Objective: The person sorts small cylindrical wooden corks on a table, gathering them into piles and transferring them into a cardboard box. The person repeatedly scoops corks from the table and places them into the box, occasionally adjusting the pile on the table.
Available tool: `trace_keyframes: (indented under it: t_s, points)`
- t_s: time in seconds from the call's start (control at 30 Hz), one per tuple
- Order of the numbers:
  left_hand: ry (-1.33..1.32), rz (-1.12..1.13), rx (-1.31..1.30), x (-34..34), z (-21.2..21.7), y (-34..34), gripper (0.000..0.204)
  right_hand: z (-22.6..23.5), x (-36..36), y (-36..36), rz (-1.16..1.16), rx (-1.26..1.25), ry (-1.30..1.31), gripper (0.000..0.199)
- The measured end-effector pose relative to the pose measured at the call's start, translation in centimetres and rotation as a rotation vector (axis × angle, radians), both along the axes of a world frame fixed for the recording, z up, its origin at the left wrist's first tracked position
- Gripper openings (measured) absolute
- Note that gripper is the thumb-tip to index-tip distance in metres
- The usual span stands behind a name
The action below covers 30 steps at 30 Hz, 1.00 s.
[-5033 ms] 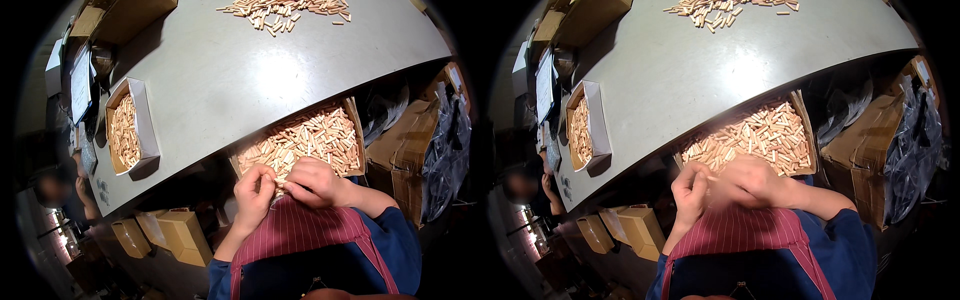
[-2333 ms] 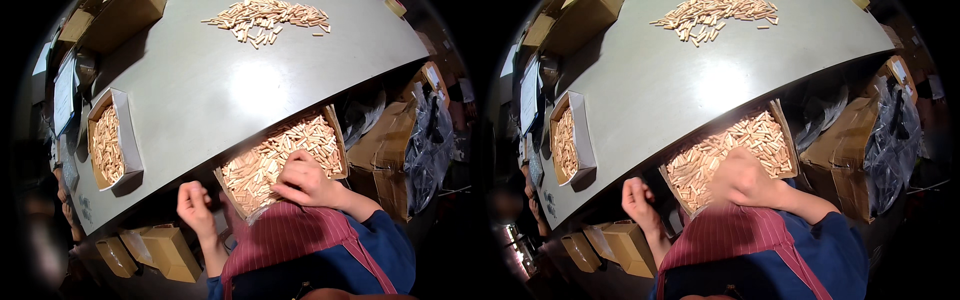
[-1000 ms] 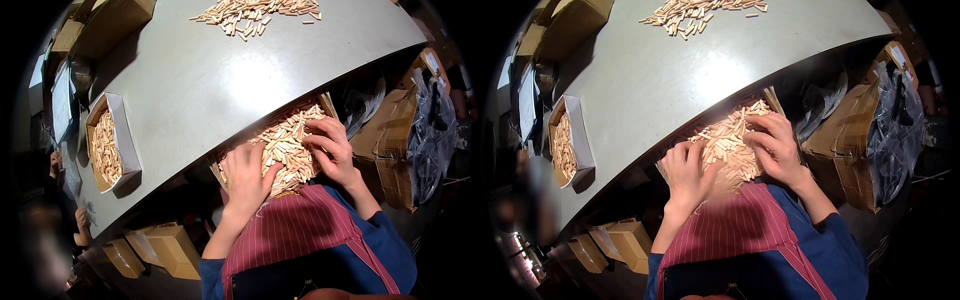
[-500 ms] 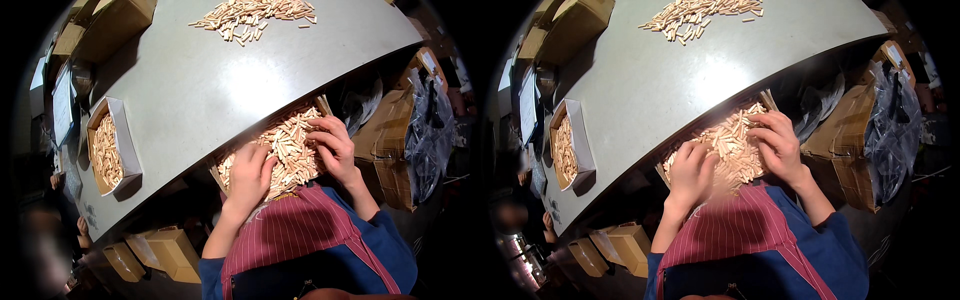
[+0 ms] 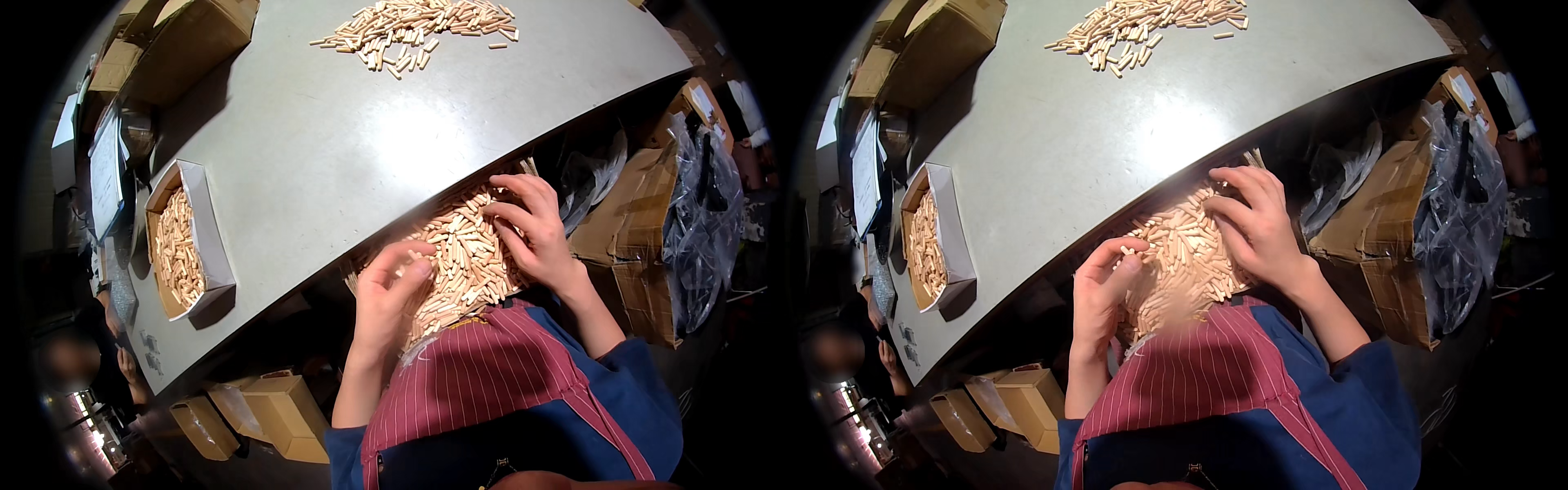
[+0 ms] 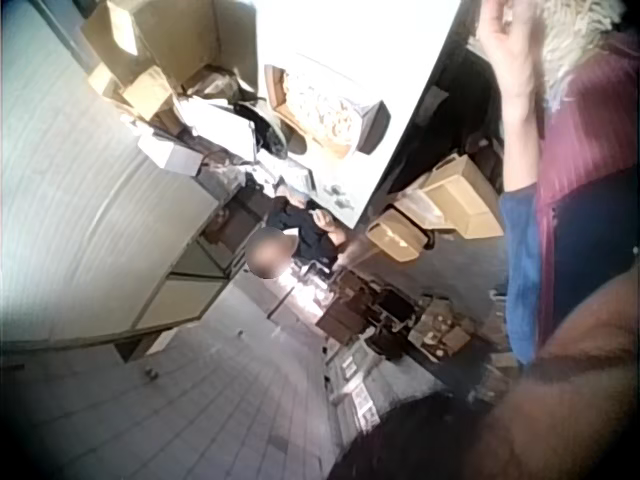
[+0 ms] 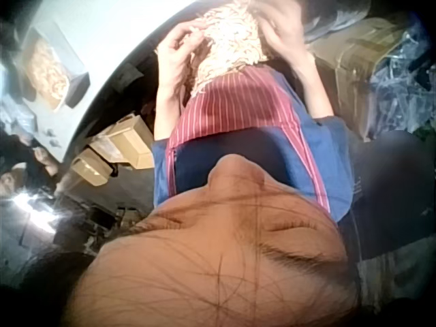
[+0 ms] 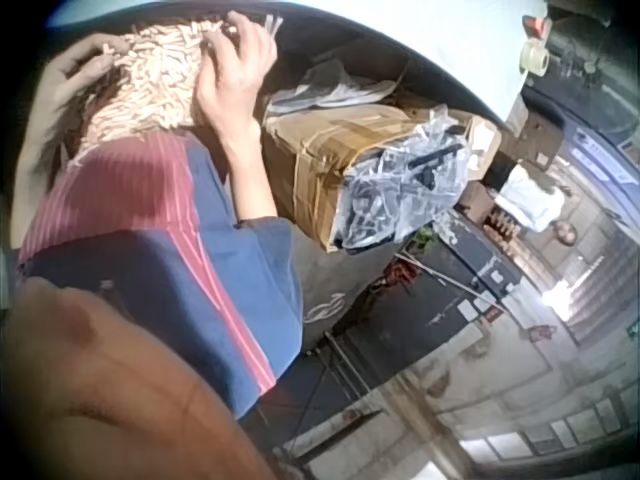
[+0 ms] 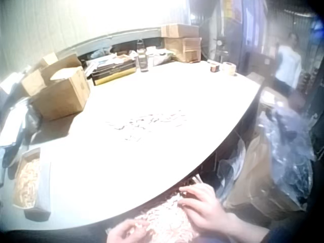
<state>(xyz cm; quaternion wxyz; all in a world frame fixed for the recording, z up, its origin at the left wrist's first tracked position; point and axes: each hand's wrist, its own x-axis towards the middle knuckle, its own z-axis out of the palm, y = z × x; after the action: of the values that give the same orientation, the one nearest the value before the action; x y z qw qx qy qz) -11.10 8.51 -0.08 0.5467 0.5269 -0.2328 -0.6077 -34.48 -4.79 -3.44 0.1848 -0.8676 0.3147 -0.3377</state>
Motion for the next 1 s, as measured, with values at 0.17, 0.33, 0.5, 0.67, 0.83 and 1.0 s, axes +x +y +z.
trace_keyframes:
  t_s: [0.17,0.33,0.5,0.67,0.83,1.0]
  points:
    - [-0.324,-0.049,-0.097,-0.6,-0.9,-0.1,0.022,0.4,0.6,-0.4,0.016,-0.069,0.111,0.025]
    - [-0.734,-0.161,-0.127,-1.3,0.2,-0.7,0.027,0.4,0.9,-0.4,0.013,-0.139,0.175,0.028]
    - [-0.841,-0.171,-0.182,-1.9,-0.1,-0.7,0.029,0.2,1.2,-0.4,0.008,-0.142,0.169,0.024]
    - [-1.069,-0.194,-0.345,-1.4,-0.7,-0.9,0.029,0.3,1.8,-0.4,0.018,-0.14,0.148,0.01]
    - [-1.102,-0.211,-0.337,-1.8,-0.1,-1.0,0.028,0.0,1.9,-0.3,0.052,-0.107,0.128,0.013]
    - [-1.133,-0.164,-0.362,-2.0,-0.5,-0.8,0.03,0.6,1.9,0.0,0.079,-0.121,0.15,0.013]
